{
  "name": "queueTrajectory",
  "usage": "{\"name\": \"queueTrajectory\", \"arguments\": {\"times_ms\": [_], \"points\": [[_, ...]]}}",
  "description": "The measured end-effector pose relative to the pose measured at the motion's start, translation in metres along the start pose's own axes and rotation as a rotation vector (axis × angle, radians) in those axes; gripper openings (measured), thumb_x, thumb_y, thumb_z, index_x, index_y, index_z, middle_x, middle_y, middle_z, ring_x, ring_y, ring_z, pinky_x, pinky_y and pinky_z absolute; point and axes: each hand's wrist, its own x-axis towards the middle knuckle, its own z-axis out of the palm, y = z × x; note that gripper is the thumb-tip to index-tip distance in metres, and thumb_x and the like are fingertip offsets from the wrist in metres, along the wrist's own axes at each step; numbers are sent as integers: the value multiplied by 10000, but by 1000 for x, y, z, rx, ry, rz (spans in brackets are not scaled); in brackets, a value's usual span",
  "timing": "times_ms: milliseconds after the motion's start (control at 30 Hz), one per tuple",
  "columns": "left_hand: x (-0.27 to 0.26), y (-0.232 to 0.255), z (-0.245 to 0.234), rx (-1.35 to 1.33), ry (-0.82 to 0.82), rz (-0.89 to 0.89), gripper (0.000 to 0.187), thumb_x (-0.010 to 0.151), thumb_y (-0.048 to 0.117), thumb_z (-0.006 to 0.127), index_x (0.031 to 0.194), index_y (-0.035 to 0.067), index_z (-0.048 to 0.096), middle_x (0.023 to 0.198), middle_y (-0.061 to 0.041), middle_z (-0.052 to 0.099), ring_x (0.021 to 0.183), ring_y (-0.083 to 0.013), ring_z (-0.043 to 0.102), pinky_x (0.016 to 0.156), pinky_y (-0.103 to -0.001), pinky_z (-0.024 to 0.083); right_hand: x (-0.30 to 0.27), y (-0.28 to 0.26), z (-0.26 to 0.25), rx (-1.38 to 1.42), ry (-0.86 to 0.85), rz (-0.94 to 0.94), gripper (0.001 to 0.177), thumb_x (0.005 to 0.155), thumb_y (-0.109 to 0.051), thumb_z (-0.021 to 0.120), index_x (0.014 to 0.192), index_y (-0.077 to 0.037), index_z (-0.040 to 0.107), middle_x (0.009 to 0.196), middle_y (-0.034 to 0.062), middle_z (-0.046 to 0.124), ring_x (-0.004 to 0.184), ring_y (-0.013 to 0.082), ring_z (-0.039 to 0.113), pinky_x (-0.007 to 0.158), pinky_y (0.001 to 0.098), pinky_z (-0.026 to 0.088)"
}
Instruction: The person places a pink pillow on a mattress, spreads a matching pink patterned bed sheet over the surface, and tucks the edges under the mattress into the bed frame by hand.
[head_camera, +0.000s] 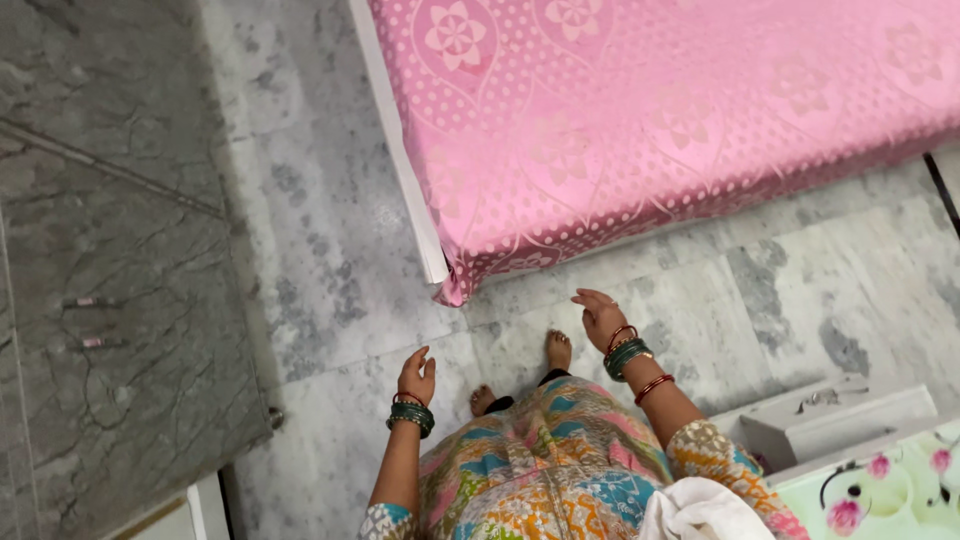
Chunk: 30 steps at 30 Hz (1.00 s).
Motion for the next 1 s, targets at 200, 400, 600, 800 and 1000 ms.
{"name": "queueTrajectory", "arguments": {"times_ms": [200, 400, 600, 800, 1000], "points": [[30, 15, 66, -232, 105, 108, 333, 987, 214, 656, 1289, 74, 648, 1193, -112, 742, 1045, -193, 696, 944, -335, 556, 25, 33, -5, 57, -61, 5, 364, 917, -4, 563, 1227, -127, 708, 1407, 91, 635, 1233, 333, 604, 1050, 488, 470], [64, 42, 135, -439, 271, -290, 349, 949, 172, 673, 1269, 35, 688, 1118, -98, 732, 991, -176, 687, 885, -311, 561, 58, 87, -16, 41, -109, -53, 371, 891, -4, 571, 1209, -126, 717, 1343, 109, 661, 1172, 360, 641, 1009, 457, 525], [102, 29, 153, -204, 364, -449, 536, 916, 183, 690, 1403, 18, 539, 1417, -213, 519, 1142, -291, 632, 904, -390, 551, 116, 76, 21, 81, -131, -186, 366, 886, 33, 573, 1205, -88, 707, 1322, 135, 674, 1179, 367, 637, 1005, 447, 529], [161, -21, 164, -8, 339, -310, 711, 835, 267, 802, 1407, -28, 497, 1520, -296, 345, 1380, -446, 384, 1135, -479, 369, 195, -6, 65, 162, 40, -431, 437, 902, 67, 595, 1314, -69, 648, 1386, 190, 620, 1225, 390, 622, 1007, 468, 538], [177, -71, 184, 244, -46, -511, 303, 955, 311, 709, 1164, 94, 734, 1528, -82, 489, 1460, -315, 339, 1078, -646, 209, 260, -60, 112, -182, -108, -386, 511, 958, -317, 596, 1464, -258, 549, 1623, 138, 368, 1515, 372, 284, 1228, 559, 168]]}}
